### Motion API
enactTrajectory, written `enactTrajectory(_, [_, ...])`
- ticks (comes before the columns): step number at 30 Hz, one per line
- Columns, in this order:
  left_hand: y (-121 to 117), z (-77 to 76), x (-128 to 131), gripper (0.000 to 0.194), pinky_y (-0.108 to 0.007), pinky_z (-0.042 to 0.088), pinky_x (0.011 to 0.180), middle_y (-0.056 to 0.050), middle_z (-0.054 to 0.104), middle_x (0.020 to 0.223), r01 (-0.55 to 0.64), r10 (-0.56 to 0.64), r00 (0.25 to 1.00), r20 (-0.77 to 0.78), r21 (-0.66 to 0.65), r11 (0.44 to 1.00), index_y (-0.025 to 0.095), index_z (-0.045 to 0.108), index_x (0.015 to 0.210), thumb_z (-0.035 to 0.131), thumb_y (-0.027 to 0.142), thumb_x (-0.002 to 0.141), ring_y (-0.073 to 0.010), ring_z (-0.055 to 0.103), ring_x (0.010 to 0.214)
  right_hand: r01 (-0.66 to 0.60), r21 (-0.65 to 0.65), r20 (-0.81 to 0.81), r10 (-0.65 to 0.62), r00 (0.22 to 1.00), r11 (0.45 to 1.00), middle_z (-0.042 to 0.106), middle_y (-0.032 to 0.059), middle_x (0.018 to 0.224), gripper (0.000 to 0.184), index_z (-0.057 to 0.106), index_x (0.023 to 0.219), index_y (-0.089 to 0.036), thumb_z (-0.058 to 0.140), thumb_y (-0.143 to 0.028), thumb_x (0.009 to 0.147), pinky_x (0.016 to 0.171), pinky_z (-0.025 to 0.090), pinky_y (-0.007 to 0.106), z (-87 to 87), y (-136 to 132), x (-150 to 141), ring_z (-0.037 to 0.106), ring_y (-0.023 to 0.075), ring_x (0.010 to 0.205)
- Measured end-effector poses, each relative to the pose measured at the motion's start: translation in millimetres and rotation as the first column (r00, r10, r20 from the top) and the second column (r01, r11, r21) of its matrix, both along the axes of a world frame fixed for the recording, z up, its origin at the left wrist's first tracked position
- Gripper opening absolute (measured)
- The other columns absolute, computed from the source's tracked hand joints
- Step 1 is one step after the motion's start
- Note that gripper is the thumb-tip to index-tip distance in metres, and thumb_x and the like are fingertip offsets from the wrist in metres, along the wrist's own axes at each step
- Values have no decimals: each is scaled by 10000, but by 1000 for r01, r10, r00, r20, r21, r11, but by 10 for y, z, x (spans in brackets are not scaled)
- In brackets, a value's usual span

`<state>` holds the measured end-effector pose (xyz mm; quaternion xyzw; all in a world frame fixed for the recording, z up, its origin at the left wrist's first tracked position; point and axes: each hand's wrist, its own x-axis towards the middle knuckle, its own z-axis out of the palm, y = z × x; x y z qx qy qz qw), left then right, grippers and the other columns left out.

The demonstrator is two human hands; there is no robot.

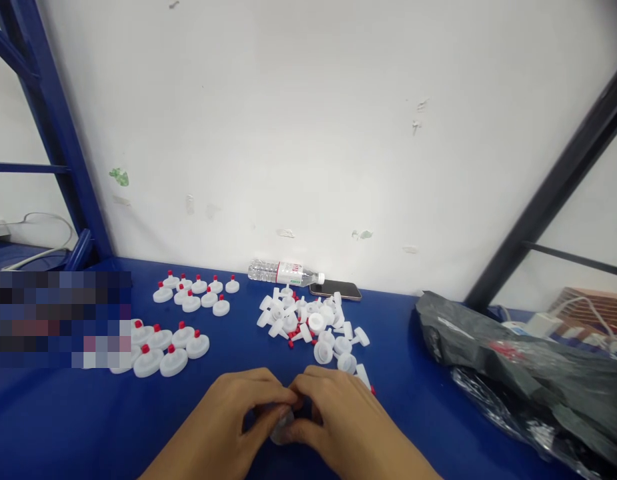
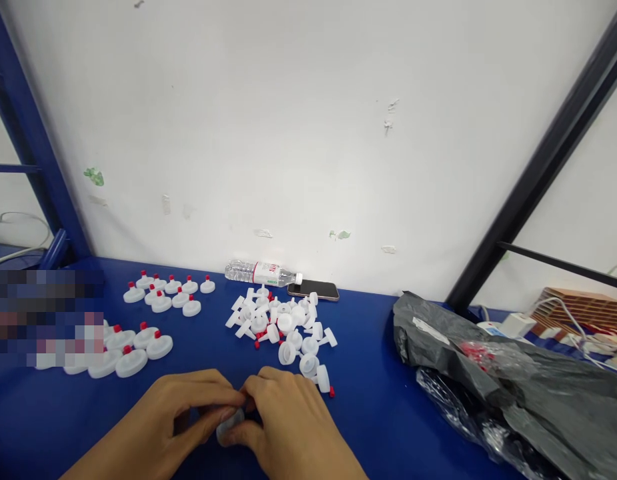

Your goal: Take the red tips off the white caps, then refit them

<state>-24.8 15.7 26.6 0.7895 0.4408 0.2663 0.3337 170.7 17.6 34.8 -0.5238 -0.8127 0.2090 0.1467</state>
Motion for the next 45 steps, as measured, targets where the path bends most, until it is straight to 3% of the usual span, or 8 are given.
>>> enactTrajectory(8, [-42, -52, -35, 296, -225, 440, 752, 32, 745, 964, 60, -49, 991, -125, 91, 994, 260, 730, 899, 475, 224, 1047, -120, 686, 863, -22, -53, -54, 19, 998, 998, 727, -63, 915, 153, 748, 910, -268, 871, -350, 870, 703, 349, 250, 11, -14, 17, 686, 155, 871])
enactTrajectory(24, [-64, -135, -60, 313, -245, 433, 752, 31, 743, 956, 30, -14, 976, -217, 73, 997, 265, 734, 880, 466, 209, 1033, -132, 686, 866, -28, -44, -41, 26, 999, 999, 752, -60, 933, 54, 771, 923, -292, 765, -343, 941, 701, 371, 265, 13, -4, -21, 708, 162, 871])
enactTrajectory(27, [-53, -106, -57, 329, -268, 446, 765, 19, 748, 961, -20, 41, 961, -274, 80, 997, 268, 747, 899, 448, 216, 1025, -155, 697, 879, -28, -17, -26, 27, 999, 999, 750, -72, 939, 57, 757, 962, -313, 796, -333, 925, 693, 357, 274, -26, -2, -20, 708, 169, 865])
enactTrajectory(31, [36, -10, -156, 352, -323, 486, 841, -21, 779, 1042, -140, 163, 915, -369, 88, 986, 281, 793, 983, 445, 227, 983, -216, 725, 968, 13, 4, 43, -14, 999, 1000, 756, -64, 957, 269, 723, 1139, -347, 842, -322, 900, 712, 351, 297, -65, -5, -20, 715, 208, 911])
enactTrajectory(35, [209, 60, -439, 381, -377, 505, 911, -57, 807, 1100, -288, 326, 836, -441, 152, 945, 274, 812, 1058, 449, 289, 944, -274, 730, 1041, 34, -11, 107, -32, 994, 999, 763, -42, 1006, 290, 707, 1221, -368, 797, -355, 945, 751, 373, 314, -40, -2, -31, 721, 235, 957])
enactTrajectory(39, [369, 32, -789, 417, -405, 515, 838, -75, 814, 1126, -418, 488, 727, -482, 254, 872, 272, 823, 1052, 441, 391, 935, -319, 734, 988, 27, -11, 121, -25, 992, 1000, 763, -40, 1058, 262, 703, 1223, -377, 761, -353, 969, 766, 388, 318, -4, 6, -38, 722, 239, 976])
enactTrajectory(45, [474, -56, -1047, 384, -386, 483, 748, -61, 814, 1053, -429, 564, 700, -438, 373, 822, 306, 814, 910, 445, 411, 935, -312, 725, 921, 28, -16, 150, -25, 988, 999, 757, -37, 1075, 233, 697, 1218, -374, 726, -331, 990, 763, 397, 315, 22, -21, -47, 722, 233, 967])
